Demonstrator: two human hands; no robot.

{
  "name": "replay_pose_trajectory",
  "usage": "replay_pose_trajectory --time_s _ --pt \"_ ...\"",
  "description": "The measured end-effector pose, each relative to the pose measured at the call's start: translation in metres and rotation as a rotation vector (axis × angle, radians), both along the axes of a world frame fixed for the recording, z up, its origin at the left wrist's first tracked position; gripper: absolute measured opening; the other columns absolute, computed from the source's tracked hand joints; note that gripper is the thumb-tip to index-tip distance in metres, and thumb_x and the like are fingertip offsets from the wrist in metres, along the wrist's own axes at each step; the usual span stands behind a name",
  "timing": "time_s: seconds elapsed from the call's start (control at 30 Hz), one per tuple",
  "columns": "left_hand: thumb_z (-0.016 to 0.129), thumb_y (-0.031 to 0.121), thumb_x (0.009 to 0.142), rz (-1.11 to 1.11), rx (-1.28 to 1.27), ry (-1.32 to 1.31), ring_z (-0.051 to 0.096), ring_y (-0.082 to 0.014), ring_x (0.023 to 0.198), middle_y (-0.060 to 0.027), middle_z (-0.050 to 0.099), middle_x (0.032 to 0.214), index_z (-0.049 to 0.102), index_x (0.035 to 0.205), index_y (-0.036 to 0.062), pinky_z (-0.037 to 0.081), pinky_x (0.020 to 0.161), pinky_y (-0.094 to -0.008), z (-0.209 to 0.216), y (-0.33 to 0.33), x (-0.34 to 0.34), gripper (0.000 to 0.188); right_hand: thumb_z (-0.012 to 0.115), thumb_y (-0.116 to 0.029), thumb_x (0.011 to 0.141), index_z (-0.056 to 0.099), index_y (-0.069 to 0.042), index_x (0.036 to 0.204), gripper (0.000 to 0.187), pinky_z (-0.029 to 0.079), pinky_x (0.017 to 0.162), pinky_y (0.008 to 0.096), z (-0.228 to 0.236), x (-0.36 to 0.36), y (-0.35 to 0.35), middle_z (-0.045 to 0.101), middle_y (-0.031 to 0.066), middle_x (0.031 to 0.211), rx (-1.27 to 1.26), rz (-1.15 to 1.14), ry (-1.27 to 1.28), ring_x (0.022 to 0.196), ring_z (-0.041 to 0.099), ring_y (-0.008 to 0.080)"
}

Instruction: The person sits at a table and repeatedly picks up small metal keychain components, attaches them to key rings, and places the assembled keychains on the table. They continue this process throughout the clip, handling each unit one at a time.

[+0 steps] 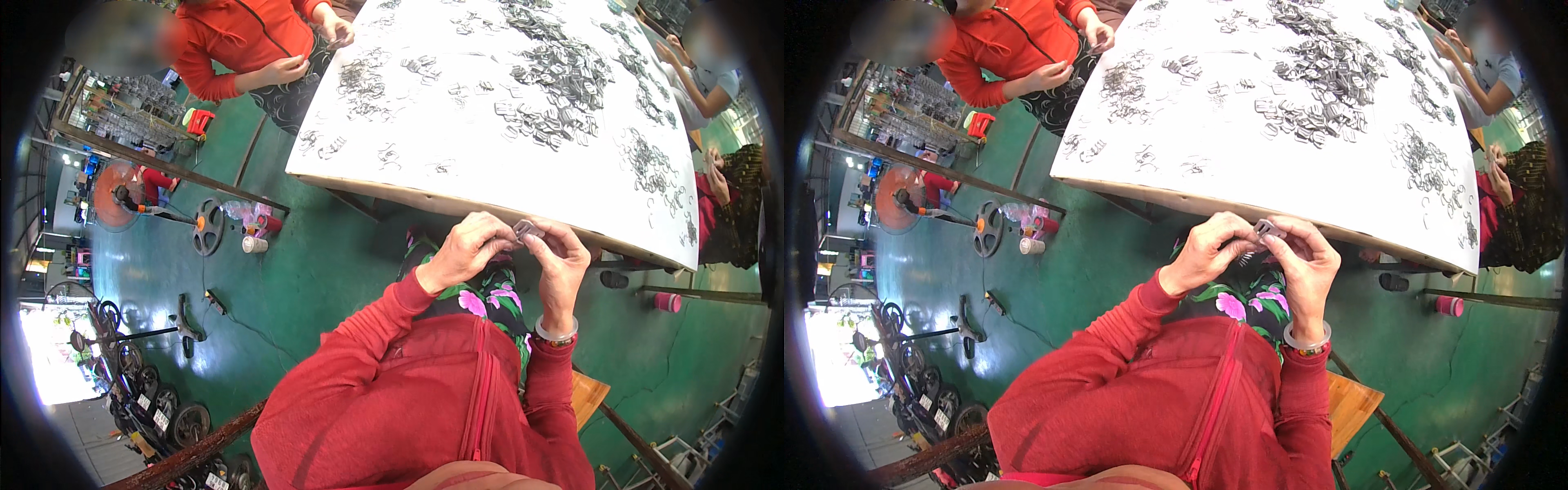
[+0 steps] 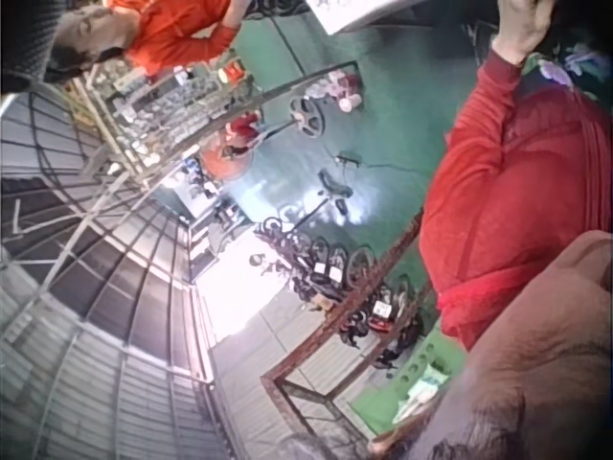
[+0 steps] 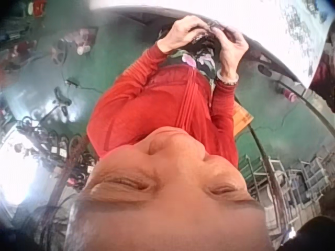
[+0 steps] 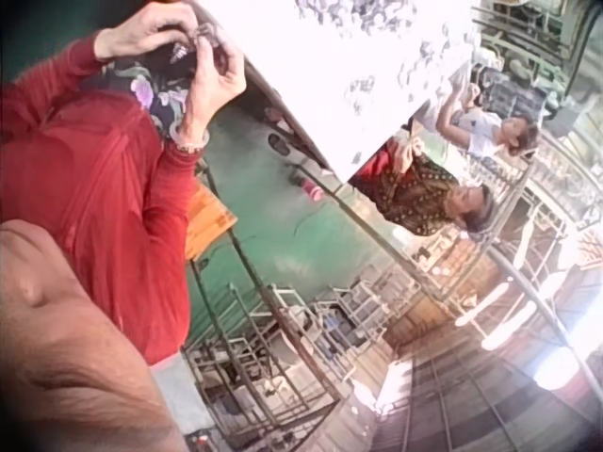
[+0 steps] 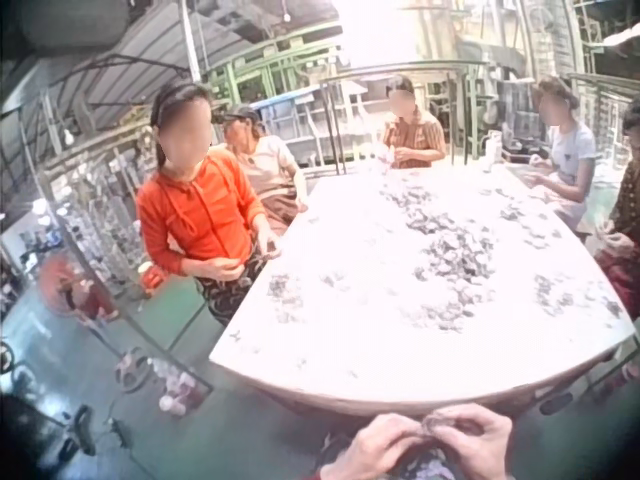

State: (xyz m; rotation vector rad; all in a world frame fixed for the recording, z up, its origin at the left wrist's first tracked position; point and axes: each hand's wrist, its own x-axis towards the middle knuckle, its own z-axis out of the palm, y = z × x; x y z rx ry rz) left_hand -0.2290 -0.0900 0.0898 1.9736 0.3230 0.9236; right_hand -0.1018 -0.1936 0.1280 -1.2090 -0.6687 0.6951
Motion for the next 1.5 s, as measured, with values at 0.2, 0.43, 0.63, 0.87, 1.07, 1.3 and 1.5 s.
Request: replay_pose_trajectory --time_s 0.2,0.43,0.63,0.87,1.07,1.3,1.5 --pt "0.066 -0.004 0.079 -0.033 -0.493 -0.185 0.059 -0.0181 0.101 -0.0101 0.06 0.11 0.051 0.115 0.0016 0.05 0.083 -0.0316 -0.022 0.008 0.003 0.04 0.068 0.009 0.075 0.064 0.005 0.091 0.018 0.053 0.061 0.0229 -0.008 0.005 0.001 0.065 0.01 0.083 0.003 0.012 0.132 0.071 0.062 0.0132" --pt "0.064 0.016 0.084 0.422 -0.058 0.233 0.064 -0.0181 0.072 -0.0129 0.068 0.083 0.069 0.091 0.0015 0.048 0.065 -0.0289 -0.065 0.168 0.06 0.017 0.065 0.01 0.076 0.064 0.007 0.092 0.016 0.056 0.064 0.0277 -0.006 0.014 0.0 0.065 0.0119 0.084 -0.039 0.076 0.2 0.075 0.065 0.0177" --pt "0.064 0.011 0.078 0.416 0.441 0.558 0.058 -0.0341 0.083 -0.0154 0.059 0.083 0.059 0.083 0.0015 0.048 0.075 -0.0422 -0.097 0.216 0.098 0.012 0.063 0.008 0.079 0.064 0.008 0.093 0.014 0.055 0.065 0.0283 0.003 0.022 0.0 0.065 0.0134 0.085 -0.027 0.042 0.187 0.073 0.064 0.0182" --pt "0.055 0.0 0.082 0.37 0.334 0.409 0.056 -0.0379 0.085 -0.0209 0.058 0.086 0.054 0.091 -0.0027 0.045 0.077 -0.0444 -0.076 0.202 0.086 0.01 0.063 0.006 0.08 0.063 0.008 0.094 0.014 0.053 0.066 0.0259 0.005 0.021 -0.004 0.067 0.0129 0.082 -0.05 -0.011 0.129 0.07 0.063 0.0158" --pt "0.052 0.011 0.092 0.163 -0.085 0.304 0.064 -0.019 0.074 -0.015 0.065 0.085 0.059 0.096 -0.0052 0.051 0.068 -0.0303 -0.018 0.113 0.055 0.018 0.062 0.005 0.081 0.062 0.008 0.097 0.016 0.052 0.069 0.0273 0.002 0.021 -0.012 0.066 0.0131 0.085 -0.009 -0.075 0.057 0.07 0.063 0.0179" --pt "0.061 0.009 0.088 -0.181 -0.454 -0.022 0.064 -0.0138 0.075 -0.0084 0.066 0.082 0.06 0.098 -0.0035 0.052 0.066 -0.0261 0.038 0.011 0.033 0.017 0.064 0.002 0.082 0.064 0.006 0.101 0.02 0.052 0.064 0.0222 -0.001 0.017 -0.014 0.068 0.0128 0.089 0.048 -0.12 0.139 0.07 0.065 0.0135" --pt "0.069 0.012 0.08 0.072 0.15 -0.001 0.058 -0.0239 0.091 -0.0121 0.06 0.097 0.063 0.091 0.0049 0.047 0.077 -0.0343 0.043 -0.011 0.041 0.014 0.065 0.001 0.082 0.064 0.005 0.102 0.021 0.053 0.067 0.0214 -0.004 0.014 -0.013 0.068 0.0115 0.09 0.132 -0.138 0.132 0.071 0.065 0.0125"
